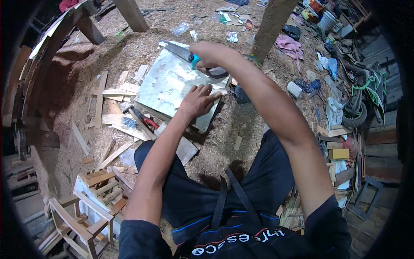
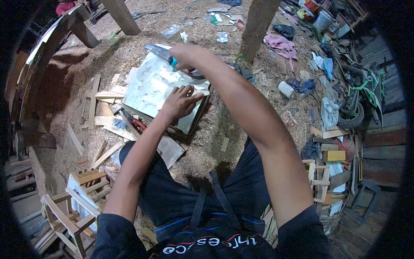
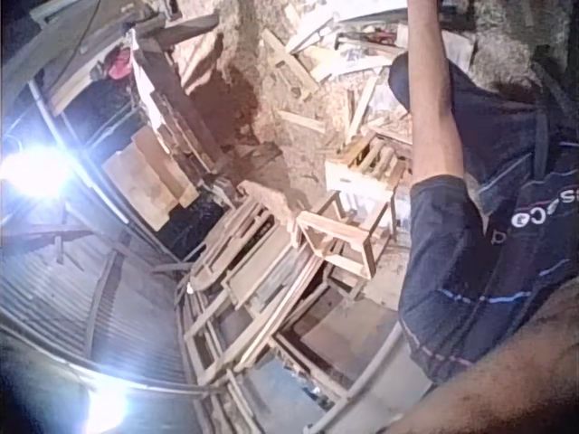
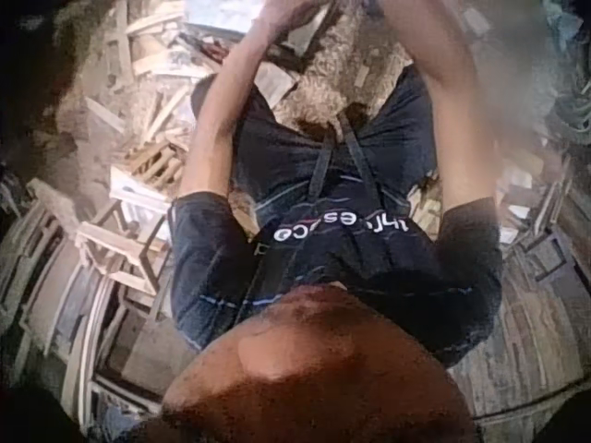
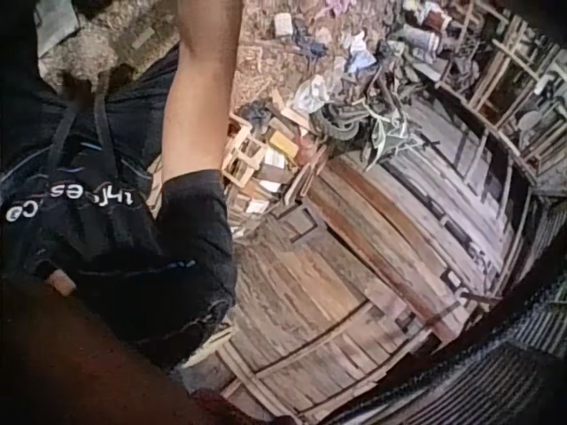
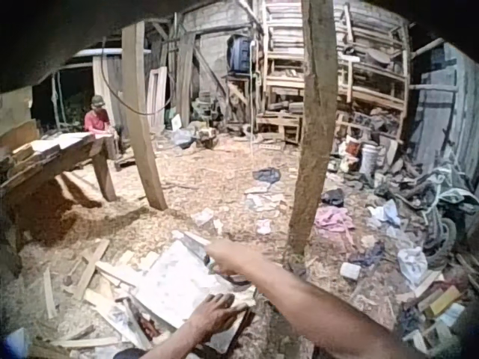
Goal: Measure, cut, and assemble small wooden pieces to create a frame structure.
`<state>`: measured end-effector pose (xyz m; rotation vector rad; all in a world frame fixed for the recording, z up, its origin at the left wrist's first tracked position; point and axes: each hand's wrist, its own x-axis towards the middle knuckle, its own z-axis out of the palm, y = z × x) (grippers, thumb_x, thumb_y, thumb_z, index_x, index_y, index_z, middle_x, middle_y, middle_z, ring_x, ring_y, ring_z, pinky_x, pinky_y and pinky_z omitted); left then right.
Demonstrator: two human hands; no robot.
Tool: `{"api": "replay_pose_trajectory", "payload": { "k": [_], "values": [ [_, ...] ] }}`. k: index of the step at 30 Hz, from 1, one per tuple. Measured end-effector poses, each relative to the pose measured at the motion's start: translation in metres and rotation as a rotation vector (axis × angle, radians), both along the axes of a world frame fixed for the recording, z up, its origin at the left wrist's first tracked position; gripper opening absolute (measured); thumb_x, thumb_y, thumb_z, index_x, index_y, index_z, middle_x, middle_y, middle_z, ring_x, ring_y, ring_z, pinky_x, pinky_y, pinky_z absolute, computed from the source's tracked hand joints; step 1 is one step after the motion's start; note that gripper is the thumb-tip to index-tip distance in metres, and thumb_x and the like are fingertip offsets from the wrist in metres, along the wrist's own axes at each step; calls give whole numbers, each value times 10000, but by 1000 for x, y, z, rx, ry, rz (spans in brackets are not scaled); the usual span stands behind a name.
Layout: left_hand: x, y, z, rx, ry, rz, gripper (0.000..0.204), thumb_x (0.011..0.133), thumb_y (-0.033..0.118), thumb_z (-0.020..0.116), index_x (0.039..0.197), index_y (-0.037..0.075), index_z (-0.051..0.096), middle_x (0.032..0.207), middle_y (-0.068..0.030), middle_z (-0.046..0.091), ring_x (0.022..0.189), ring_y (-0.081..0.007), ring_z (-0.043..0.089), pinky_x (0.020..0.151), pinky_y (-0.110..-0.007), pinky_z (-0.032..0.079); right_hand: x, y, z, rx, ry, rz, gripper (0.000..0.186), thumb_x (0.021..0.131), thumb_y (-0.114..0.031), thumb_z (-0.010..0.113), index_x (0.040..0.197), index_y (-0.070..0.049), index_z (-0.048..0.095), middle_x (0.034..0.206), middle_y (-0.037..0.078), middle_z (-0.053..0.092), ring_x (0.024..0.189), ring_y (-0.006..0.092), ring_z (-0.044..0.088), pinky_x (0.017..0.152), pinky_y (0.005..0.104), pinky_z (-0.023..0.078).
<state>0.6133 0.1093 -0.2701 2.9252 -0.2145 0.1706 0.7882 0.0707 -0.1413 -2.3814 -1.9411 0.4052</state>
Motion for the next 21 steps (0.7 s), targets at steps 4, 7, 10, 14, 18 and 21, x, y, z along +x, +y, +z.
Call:
{"api": "replay_pose_trajectory", "payload": {
  "k": [4,7,10,14,18,21],
  "values": [
    [-1,-4,-18,23,-187,19,438,913,239,591,1342,325,562,1158,-122,560,1076,-297,580,888,-457,459,-30,39,-16,107,52,42,430,810,-297,783,1094,-12,630,1091,220,672,1048,390,639,861,470,524],
    [2,-2,-25,-136,-314,-86,329,865,234,650,1189,184,645,1199,-142,604,1100,-322,598,887,-482,484,-48,62,-37,94,119,9,389,819,-259,764,1080,-1,633,1090,229,668,1059,395,634,897,465,513],
    [8,7,-41,-166,-395,-125,277,856,240,659,1113,136,672,1206,-140,621,1113,-319,597,884,-476,491,-50,88,-47,173,122,8,384,820,-251,759,1092,-12,629,1097,220,668,1068,395,629,905,462,506],
    [0,7,-41,-192,-377,-95,280,851,252,664,1105,135,676,1235,-136,612,1074,-326,616,877,-470,496,-55,92,-50,189,200,82,395,798,-212,774,1097,-14,610,1112,207,662,1054,389,630,893,462,504],
    [5,6,-30,-175,-434,-146,362,851,243,657,1206,177,629,1222,-142,596,1026,-340,627,854,-468,501,-45,79,-56,166,218,91,419,790,-243,791,1098,-8,629,1092,208,665,1045,391,630,883,443,502],
    [9,2,-17,-54,-104,-93,504,866,196,611,1350,282,501,1134,-132,555,1026,-336,604,837,-472,497,-27,52,-52,310,263,14,464,811,-284,781,1154,-11,630,1106,198,665,1006,356,649,871,407,509]
  ]
}}
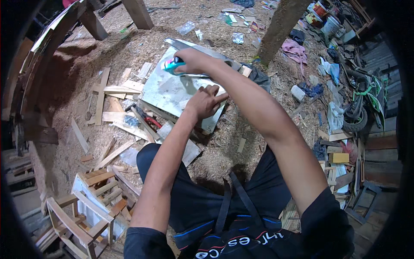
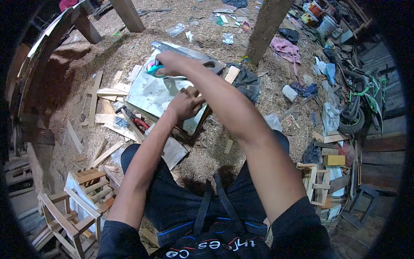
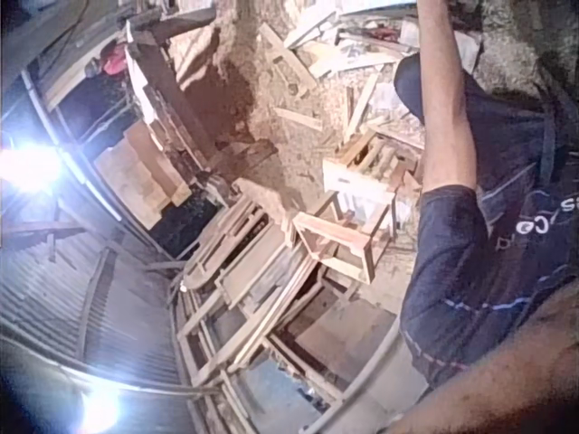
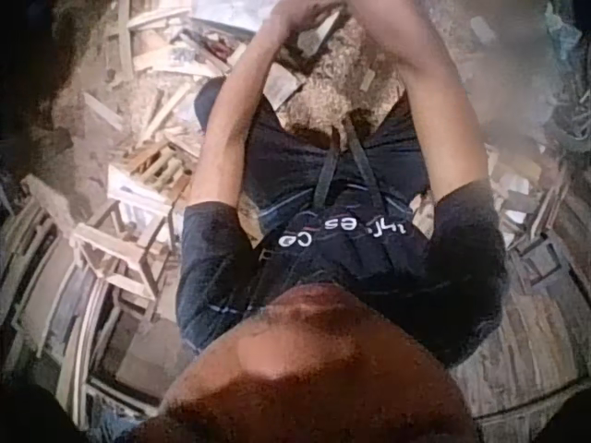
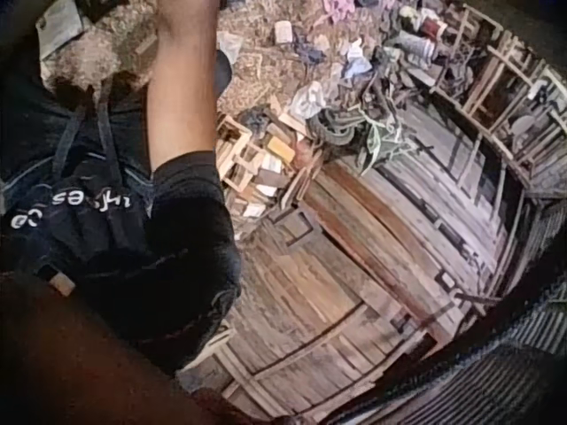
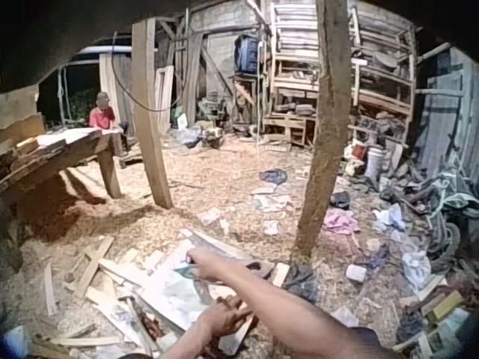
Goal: Measure, cut, and assemble small wooden pieces to create a frame structure.
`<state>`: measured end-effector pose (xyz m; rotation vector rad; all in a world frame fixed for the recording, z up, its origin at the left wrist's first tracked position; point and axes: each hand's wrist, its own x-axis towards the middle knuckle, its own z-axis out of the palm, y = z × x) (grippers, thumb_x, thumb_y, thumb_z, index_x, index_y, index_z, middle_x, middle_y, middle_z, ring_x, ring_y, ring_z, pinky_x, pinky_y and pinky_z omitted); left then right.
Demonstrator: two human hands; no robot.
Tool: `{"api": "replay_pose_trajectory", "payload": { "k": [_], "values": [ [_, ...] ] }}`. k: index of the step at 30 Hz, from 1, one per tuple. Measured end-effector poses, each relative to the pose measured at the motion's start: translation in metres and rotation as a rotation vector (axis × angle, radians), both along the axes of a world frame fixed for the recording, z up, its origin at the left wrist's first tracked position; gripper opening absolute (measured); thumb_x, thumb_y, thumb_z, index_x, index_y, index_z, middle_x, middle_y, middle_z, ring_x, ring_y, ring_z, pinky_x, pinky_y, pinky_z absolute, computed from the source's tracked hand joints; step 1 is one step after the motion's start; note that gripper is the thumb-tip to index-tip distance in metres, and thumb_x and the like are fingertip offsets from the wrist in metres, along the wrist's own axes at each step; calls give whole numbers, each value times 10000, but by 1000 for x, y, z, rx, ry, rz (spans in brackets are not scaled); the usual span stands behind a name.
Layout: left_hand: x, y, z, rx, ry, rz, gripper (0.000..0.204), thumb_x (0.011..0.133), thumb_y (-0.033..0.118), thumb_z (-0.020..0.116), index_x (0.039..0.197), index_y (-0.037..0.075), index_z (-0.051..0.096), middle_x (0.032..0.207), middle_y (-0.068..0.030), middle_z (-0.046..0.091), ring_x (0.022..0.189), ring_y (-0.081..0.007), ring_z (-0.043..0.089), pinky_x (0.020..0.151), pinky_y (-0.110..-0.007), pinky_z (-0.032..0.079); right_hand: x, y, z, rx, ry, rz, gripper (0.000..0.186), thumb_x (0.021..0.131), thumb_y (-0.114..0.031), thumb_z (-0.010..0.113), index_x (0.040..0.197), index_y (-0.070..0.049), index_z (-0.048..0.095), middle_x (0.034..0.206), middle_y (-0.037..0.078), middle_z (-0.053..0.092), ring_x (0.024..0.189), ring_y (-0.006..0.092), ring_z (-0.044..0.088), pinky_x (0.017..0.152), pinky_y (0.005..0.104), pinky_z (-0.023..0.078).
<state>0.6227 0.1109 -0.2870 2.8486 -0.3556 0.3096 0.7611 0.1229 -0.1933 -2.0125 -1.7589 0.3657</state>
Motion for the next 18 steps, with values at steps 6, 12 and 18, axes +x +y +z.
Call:
{"api": "replay_pose_trajectory", "payload": {
  "k": [6,12,18],
  "values": [
    [-5,10,6,-12,28,-19,517,817,153,637,1319,261,575,1175,-122,558,1060,-324,580,881,-452,470,7,-86,13,373,509,-309,524,852,-379,762,1174,6,611,1038,156,678,938,212,653,831,345,522],
    [-12,-21,12,-16,-1,144,658,716,97,710,1333,295,598,1224,-100,567,1177,-283,540,1014,-450,396,10,-177,-27,751,663,-624,469,895,-337,746,1164,9,579,999,54,650,896,121,611,798,284,509],
    [-26,-11,11,-147,-169,199,502,788,82,670,1262,246,657,1339,-97,573,1305,-281,486,1113,-548,303,-1,-209,-29,776,827,-648,409,880,-309,765,1117,-28,584,981,23,631,881,97,600,788,263,496]
  ]
}}
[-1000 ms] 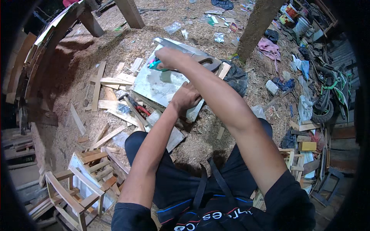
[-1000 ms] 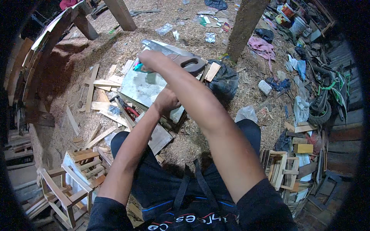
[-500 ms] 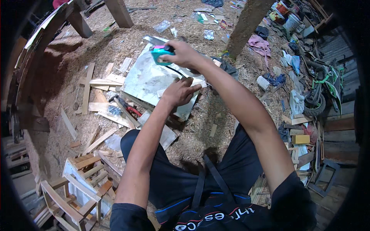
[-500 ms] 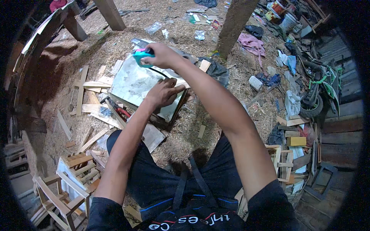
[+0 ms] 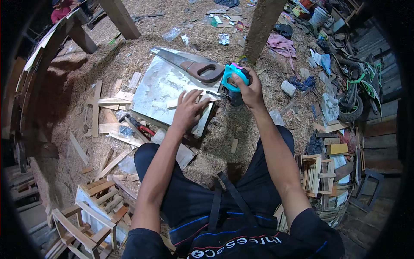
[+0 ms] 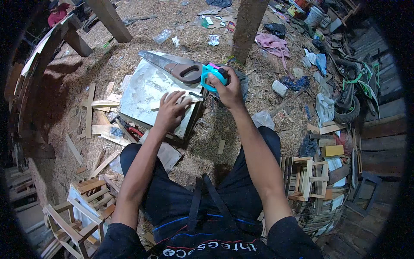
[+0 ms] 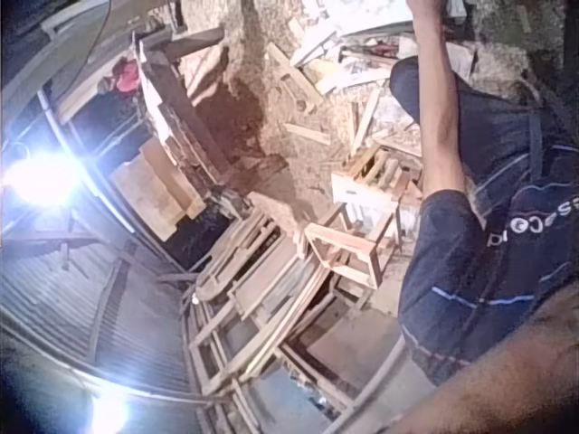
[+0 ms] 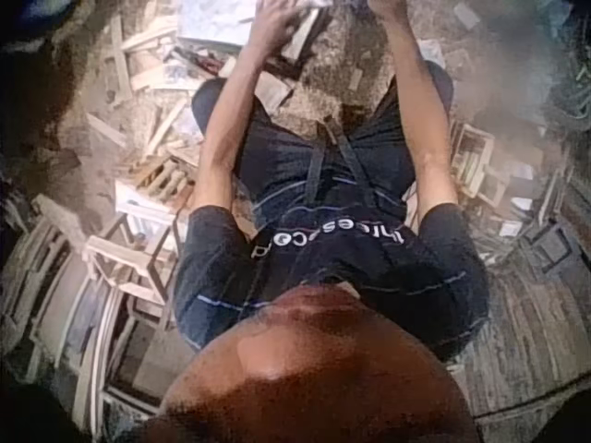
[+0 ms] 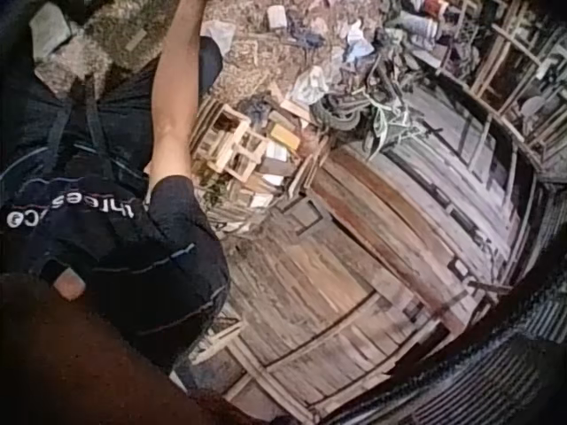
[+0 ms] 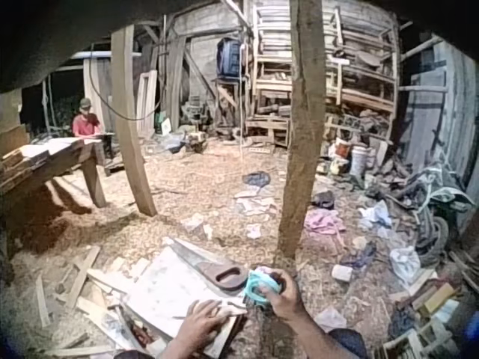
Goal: Measure, cut, and assemble small wooden pieces to create a frame structure.
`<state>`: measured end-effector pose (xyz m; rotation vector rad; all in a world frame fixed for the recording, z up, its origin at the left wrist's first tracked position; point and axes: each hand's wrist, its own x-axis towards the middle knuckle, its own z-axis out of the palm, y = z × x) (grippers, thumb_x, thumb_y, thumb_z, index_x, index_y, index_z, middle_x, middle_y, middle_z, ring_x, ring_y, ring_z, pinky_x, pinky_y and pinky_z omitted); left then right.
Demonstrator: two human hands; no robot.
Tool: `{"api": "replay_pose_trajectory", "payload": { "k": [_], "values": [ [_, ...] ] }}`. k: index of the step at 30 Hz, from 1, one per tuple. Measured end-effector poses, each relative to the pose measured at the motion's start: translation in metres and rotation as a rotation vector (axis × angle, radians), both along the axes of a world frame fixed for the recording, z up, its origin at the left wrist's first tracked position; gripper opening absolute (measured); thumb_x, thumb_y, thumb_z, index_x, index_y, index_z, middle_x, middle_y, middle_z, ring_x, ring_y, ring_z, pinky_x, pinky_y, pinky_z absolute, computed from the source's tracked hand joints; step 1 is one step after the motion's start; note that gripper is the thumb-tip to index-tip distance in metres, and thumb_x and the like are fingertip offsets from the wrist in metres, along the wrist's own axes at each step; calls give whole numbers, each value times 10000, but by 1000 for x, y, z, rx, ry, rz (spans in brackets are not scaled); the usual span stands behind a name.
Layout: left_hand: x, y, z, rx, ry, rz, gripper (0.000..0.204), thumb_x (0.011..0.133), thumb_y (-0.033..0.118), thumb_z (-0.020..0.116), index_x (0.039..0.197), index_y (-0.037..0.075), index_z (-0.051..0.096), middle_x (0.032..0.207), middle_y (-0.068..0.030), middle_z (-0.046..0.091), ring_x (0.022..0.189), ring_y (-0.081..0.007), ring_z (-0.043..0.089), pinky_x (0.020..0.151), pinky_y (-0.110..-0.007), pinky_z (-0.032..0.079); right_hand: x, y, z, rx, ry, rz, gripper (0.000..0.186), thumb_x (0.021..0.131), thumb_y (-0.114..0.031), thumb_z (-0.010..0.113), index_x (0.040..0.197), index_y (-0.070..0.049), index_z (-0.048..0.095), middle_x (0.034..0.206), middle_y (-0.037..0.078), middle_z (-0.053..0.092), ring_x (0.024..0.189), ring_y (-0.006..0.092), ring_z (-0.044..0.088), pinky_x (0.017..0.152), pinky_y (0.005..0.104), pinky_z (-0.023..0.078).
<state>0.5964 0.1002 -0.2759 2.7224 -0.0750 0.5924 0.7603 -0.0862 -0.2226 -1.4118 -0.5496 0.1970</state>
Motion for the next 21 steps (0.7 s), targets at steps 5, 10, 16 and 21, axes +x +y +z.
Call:
{"api": "replay_pose_trajectory", "payload": {
  "k": [5,10,16,21],
  "values": [
    [-3,-13,28,-968,-107,253,283,958,167,628,1212,54,677,1128,-109,694,1059,-195,647,954,-378,484,-12,-15,22,-214,-106,282,455,858,-303,770,1160,-54,539,1039,35,603,953,127,589,803,292,502],
    [-4,-26,41,-1512,109,222,292,1002,247,609,1164,17,689,993,-51,709,870,-92,637,741,-269,532,-45,-4,28,-553,-180,515,464,822,-261,768,1125,-33,500,1090,140,625,1018,228,632,813,358,517],
    [-12,-20,54,-1604,221,166,259,911,99,713,1148,1,669,903,-21,693,733,-70,612,677,-229,526,-43,-11,39,-566,-493,590,561,772,-161,756,1291,-63,567,1109,167,626,1044,303,634,902,400,496],
    [-28,33,66,-1720,233,269,358,915,50,656,1263,-18,607,907,-49,658,717,-106,617,723,-251,564,-19,-14,35,-725,-559,627,621,739,-117,739,1344,-127,599,1051,155,620,1015,305,627,916,396,484]
  ]
}}
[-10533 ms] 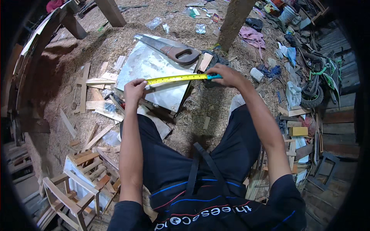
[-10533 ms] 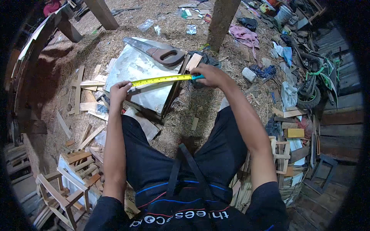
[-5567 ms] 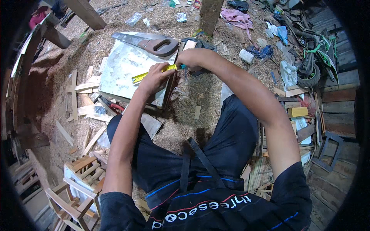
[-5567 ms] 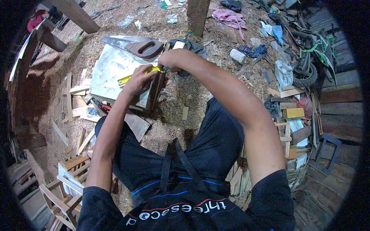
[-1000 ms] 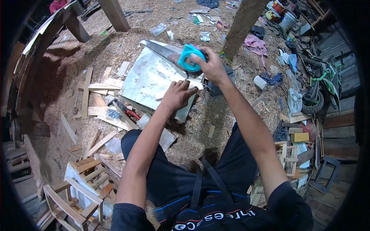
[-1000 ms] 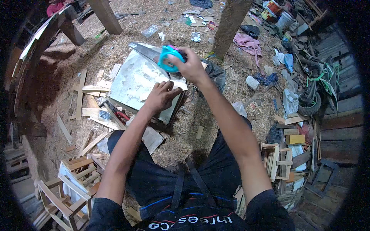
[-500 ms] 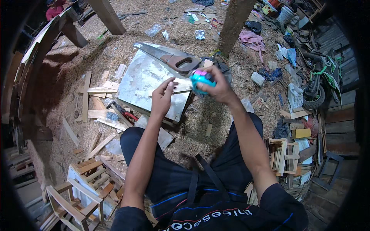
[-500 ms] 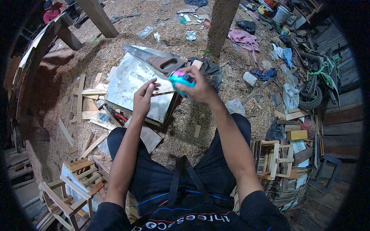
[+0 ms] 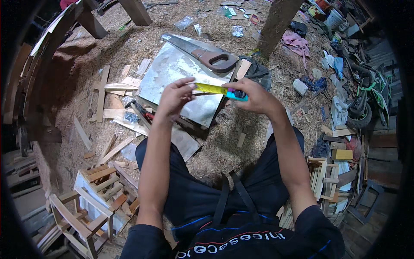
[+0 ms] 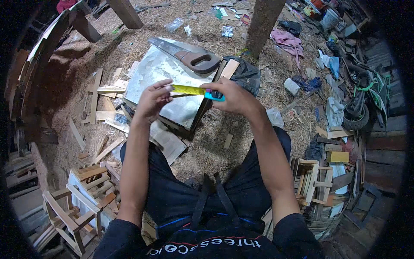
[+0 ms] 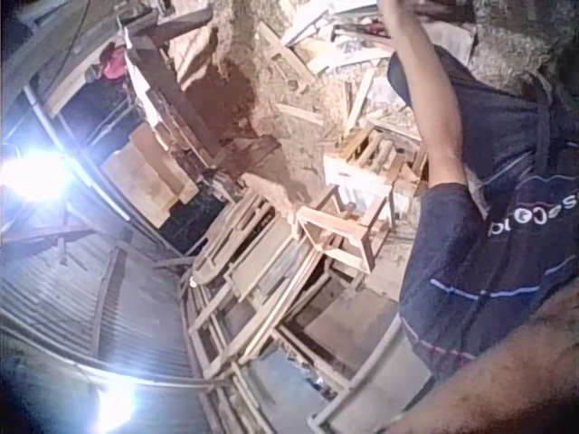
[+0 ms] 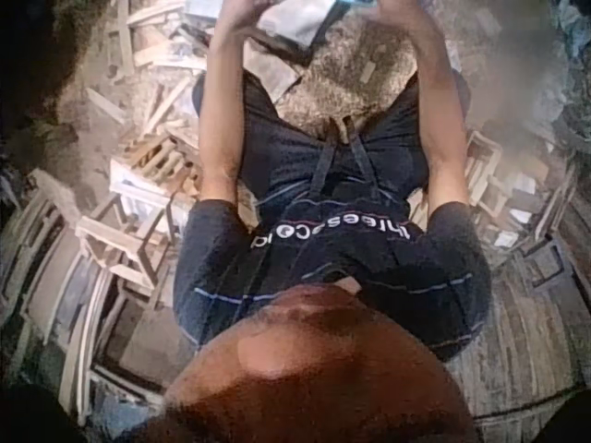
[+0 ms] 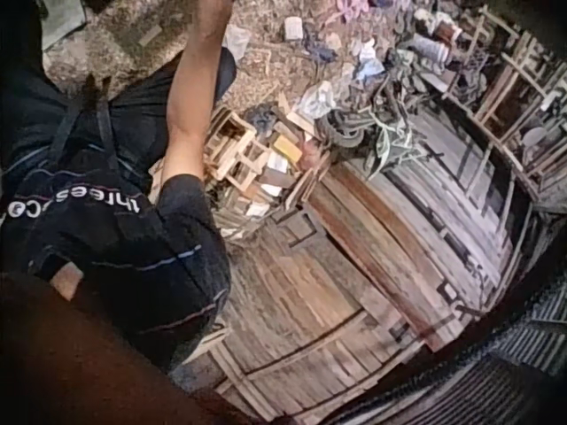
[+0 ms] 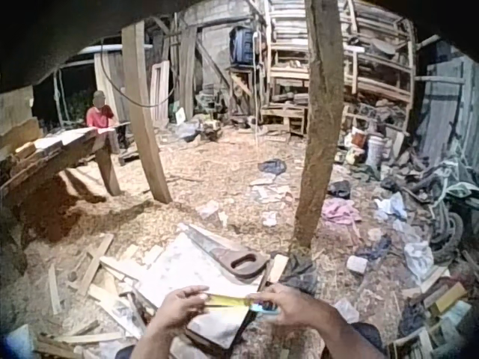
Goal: Measure, cut, and assemble small wooden pieces to create a frame structure.
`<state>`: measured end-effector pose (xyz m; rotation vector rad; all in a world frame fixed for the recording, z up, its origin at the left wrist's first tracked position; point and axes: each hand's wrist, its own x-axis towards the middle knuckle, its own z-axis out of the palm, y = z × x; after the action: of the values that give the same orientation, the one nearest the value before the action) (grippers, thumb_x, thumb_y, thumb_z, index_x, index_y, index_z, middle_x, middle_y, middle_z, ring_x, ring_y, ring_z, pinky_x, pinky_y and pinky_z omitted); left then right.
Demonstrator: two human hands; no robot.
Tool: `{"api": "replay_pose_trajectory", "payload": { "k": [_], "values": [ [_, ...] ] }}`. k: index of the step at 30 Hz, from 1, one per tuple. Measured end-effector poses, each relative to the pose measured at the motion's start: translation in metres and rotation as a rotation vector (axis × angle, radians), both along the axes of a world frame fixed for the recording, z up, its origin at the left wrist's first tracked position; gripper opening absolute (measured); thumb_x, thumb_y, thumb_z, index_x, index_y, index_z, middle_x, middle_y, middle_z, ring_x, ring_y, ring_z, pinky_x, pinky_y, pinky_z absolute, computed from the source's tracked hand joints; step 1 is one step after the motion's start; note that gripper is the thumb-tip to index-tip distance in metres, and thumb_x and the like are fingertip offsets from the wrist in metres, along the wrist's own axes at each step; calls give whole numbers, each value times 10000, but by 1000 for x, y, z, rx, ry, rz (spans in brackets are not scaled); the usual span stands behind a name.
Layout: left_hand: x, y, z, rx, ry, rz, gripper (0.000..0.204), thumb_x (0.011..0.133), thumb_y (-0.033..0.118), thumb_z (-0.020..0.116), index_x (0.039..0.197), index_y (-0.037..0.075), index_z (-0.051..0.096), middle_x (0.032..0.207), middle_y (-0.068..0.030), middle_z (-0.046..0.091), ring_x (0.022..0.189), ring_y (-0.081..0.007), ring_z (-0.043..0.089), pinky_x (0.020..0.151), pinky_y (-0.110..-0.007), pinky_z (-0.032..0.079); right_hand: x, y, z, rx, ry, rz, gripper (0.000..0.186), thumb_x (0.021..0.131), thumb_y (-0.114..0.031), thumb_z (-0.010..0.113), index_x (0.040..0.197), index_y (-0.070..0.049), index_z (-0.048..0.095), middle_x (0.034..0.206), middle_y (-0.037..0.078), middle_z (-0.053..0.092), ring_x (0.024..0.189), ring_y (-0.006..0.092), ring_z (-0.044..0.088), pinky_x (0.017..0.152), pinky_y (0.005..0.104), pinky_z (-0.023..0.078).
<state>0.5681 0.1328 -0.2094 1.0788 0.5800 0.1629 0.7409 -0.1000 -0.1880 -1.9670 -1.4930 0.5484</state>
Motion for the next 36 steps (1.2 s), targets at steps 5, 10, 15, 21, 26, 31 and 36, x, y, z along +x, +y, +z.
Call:
{"api": "replay_pose_trajectory", "payload": {
  "k": [5,10,15,21,26,31,36],
  "values": [
    [-11,57,-28,-118,67,342,342,948,38,567,1280,-42,583,753,-15,553,620,-110,561,617,-271,537,43,-6,-26,-190,11,-70,554,710,-74,731,1256,-141,663,1066,136,602,1063,309,604,941,381,474],
    [-15,62,-48,232,204,222,260,958,93,590,1188,-8,654,653,0,533,503,-121,545,449,-286,479,59,-18,-20,-330,-47,-82,529,690,-57,736,1210,-138,683,1062,130,618,1061,315,601,956,390,475],
    [-18,62,-58,429,260,215,248,969,130,595,1158,-17,663,711,-23,599,534,-117,572,457,-270,472,50,-11,-11,-358,-86,-82,535,701,-57,730,1225,-154,685,1082,131,615,1051,322,590,958,392,467],
    [-8,63,-82,737,350,244,240,949,142,613,1103,-19,701,856,-117,719,614,-151,643,536,-298,509,55,-3,-23,-358,-146,-130,548,715,-50,734,1247,-168,679,1148,143,601,1145,324,569,1024,402,443],
    [-10,64,-85,864,407,233,215,917,151,648,1055,11,734,870,-128,733,716,-187,676,682,-332,537,59,3,-23,-329,-185,-107,574,712,-33,736,1261,-190,678,1144,142,597,1137,321,569,1021,390,444],
    [-8,49,-69,1012,429,183,201,888,160,677,1027,37,755,839,-109,733,742,-187,683,714,-332,532,56,7,-24,-375,-230,-73,594,705,-23,737,1265,-212,683,1063,142,598,1068,329,581,969,420,459],
    [-13,63,-78,941,379,207,206,863,157,710,1022,37,761,797,-88,724,684,-153,651,671,-313,521,49,14,-32,-384,-295,-87,575,713,-97,808,1243,-285,689,1128,149,605,1142,349,587,1000,419,482]
  ]
}}
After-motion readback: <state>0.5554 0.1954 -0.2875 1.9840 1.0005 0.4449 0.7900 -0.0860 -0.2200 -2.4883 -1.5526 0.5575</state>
